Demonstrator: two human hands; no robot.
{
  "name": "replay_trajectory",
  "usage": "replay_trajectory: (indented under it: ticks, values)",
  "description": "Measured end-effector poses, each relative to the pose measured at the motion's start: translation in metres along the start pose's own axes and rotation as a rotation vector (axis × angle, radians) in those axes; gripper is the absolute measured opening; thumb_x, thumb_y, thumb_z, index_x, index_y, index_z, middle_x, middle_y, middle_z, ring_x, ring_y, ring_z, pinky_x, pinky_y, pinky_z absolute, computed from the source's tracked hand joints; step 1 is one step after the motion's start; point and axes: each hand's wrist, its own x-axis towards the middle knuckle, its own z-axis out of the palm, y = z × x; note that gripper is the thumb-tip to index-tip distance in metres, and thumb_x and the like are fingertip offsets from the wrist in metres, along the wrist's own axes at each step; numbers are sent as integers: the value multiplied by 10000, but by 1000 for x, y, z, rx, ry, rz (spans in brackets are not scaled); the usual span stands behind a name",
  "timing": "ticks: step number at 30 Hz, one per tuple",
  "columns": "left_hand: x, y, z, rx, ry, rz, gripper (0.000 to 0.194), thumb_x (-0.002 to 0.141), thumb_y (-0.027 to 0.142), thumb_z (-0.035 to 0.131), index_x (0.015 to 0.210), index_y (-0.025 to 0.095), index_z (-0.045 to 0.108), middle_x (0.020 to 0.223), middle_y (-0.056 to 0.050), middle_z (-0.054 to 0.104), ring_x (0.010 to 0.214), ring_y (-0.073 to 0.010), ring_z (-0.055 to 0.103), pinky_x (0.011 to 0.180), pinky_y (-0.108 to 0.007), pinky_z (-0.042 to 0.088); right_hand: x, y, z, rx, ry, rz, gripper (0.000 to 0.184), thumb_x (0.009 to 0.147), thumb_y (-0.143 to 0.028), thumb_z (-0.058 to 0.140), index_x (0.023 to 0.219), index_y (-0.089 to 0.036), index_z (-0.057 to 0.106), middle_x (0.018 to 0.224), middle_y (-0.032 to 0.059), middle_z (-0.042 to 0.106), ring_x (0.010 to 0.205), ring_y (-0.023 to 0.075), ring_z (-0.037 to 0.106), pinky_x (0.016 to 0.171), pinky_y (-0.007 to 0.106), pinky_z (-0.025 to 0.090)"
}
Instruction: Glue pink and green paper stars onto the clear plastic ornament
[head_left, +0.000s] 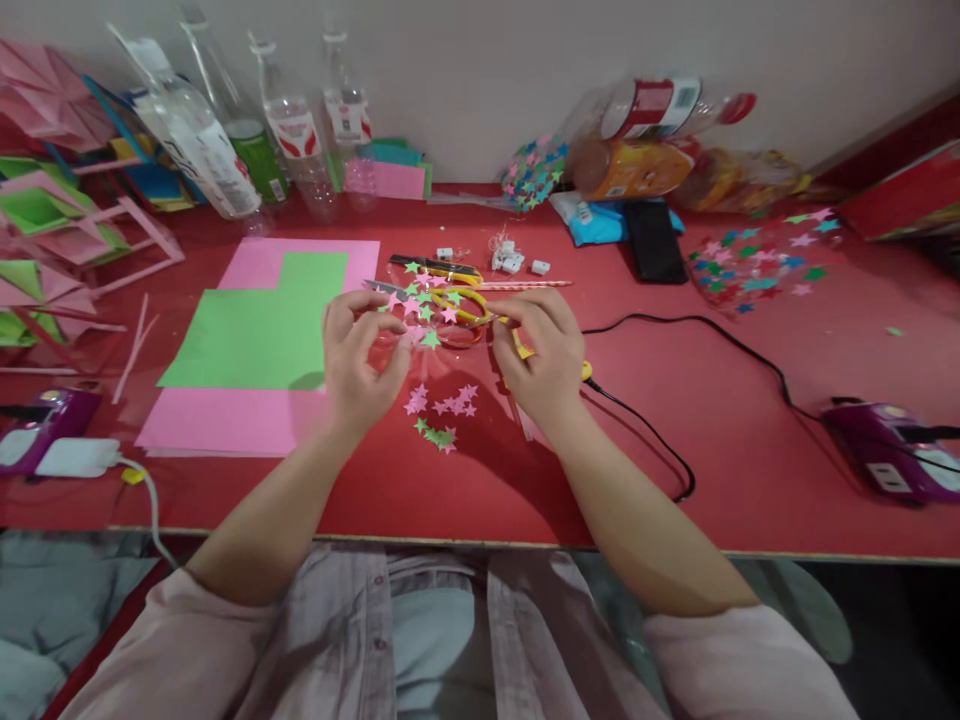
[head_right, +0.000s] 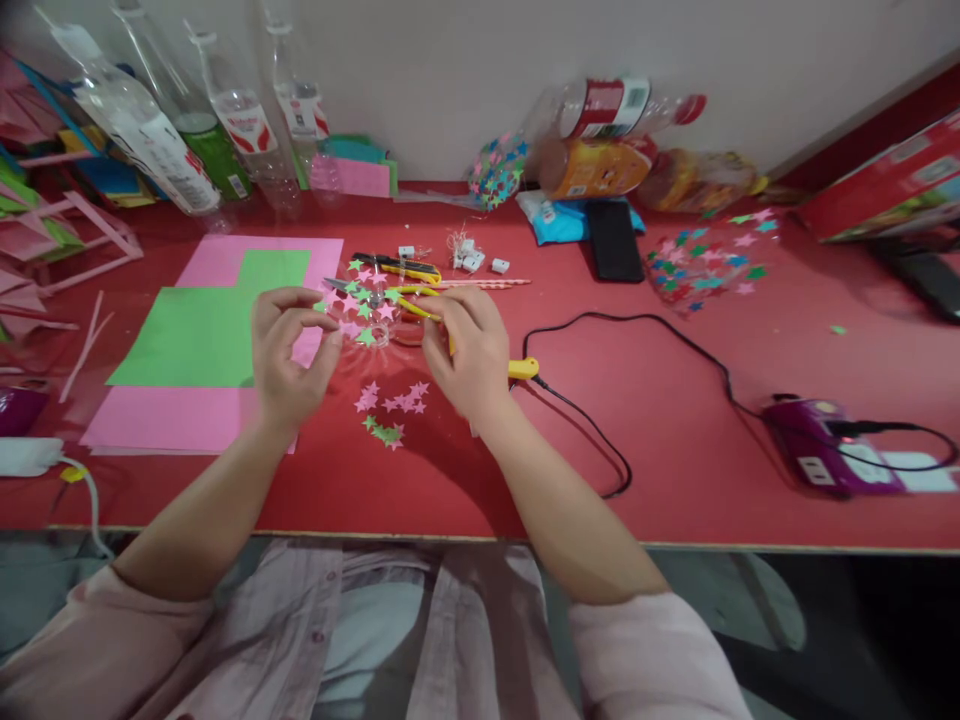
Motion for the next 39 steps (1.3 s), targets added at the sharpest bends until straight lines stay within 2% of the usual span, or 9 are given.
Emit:
replay_trajectory:
  ticks: [6, 10, 13, 15, 19, 22, 26, 31, 39]
  values:
    - [5, -17, -5, -106, 69, -121, 30, 822, 210, 575, 793, 213, 579, 968, -36, 575, 1006, -178, 543, 927, -351, 423, 0, 6, -5, 38, -45, 82, 143, 874, -193, 505, 912, -205, 642, 875, 37, 630, 782, 155, 591, 737, 317, 483]
    - [8, -44, -4, -297, 201, -361, 100, 867, 271, 535, 937, 221, 586, 947, -17, 586, 906, -137, 553, 862, -290, 431, 0, 7, -4, 57, -105, 128, 123, 876, -220, 521, 888, -199, 641, 874, 38, 624, 774, 154, 586, 747, 316, 483]
    - [9, -56, -4, -318, 126, -482, 128, 861, 306, 541, 935, 217, 596, 947, -23, 597, 901, -135, 560, 858, -279, 436, -2, 3, -4, 77, -131, 150, 128, 885, -237, 517, 868, -207, 641, 878, 42, 618, 807, 165, 586, 749, 321, 482]
    - [10, -53, -6, -296, 98, -436, 131, 850, 305, 554, 938, 227, 610, 968, -26, 599, 936, -145, 563, 882, -293, 440, -4, -3, -2, 83, -129, 97, 133, 892, -230, 509, 884, -204, 639, 895, 50, 622, 841, 171, 583, 768, 327, 478]
    - [11, -31, -12, -132, 33, -133, 90, 818, 280, 602, 853, 237, 672, 1081, -38, 557, 1095, -194, 524, 982, -375, 405, -6, -21, 2, 13, -176, -98, 169, 902, -226, 499, 1006, -207, 630, 982, 57, 643, 932, 188, 547, 846, 360, 436]
    - [8, -18, -12, -7, -40, -6, 78, 810, 271, 622, 836, 240, 689, 1120, -44, 544, 1113, -217, 508, 991, -420, 391, -6, -31, 8, -123, -245, -182, 264, 909, -317, 508, 1121, -197, 610, 1084, 85, 619, 1013, 227, 491, 885, 399, 396]
    - [4, -16, -6, 54, -89, 6, 87, 794, 254, 645, 872, 230, 676, 1145, -50, 529, 1141, -221, 489, 994, -425, 395, -7, -33, 17, -263, -284, -215, 412, 901, -449, 499, 1227, -205, 565, 1185, 117, 552, 1086, 271, 427, 915, 445, 365]
    - [4, -22, -4, 97, -71, -38, 49, 800, 201, 621, 836, 218, 651, 1126, -50, 534, 1138, -212, 495, 991, -415, 400, -8, -28, 22, -301, -283, -201, 372, 904, -448, 487, 1143, -191, 608, 1155, 120, 554, 1055, 272, 435, 917, 456, 356]
    - [5, -20, -5, 45, -89, -46, 59, 826, 195, 583, 829, 213, 639, 1133, -49, 532, 1129, -205, 494, 996, -411, 392, -8, -29, 20, -294, -239, -192, 375, 897, -461, 500, 1140, -194, 603, 1172, 112, 543, 1112, 270, 444, 971, 455, 348]
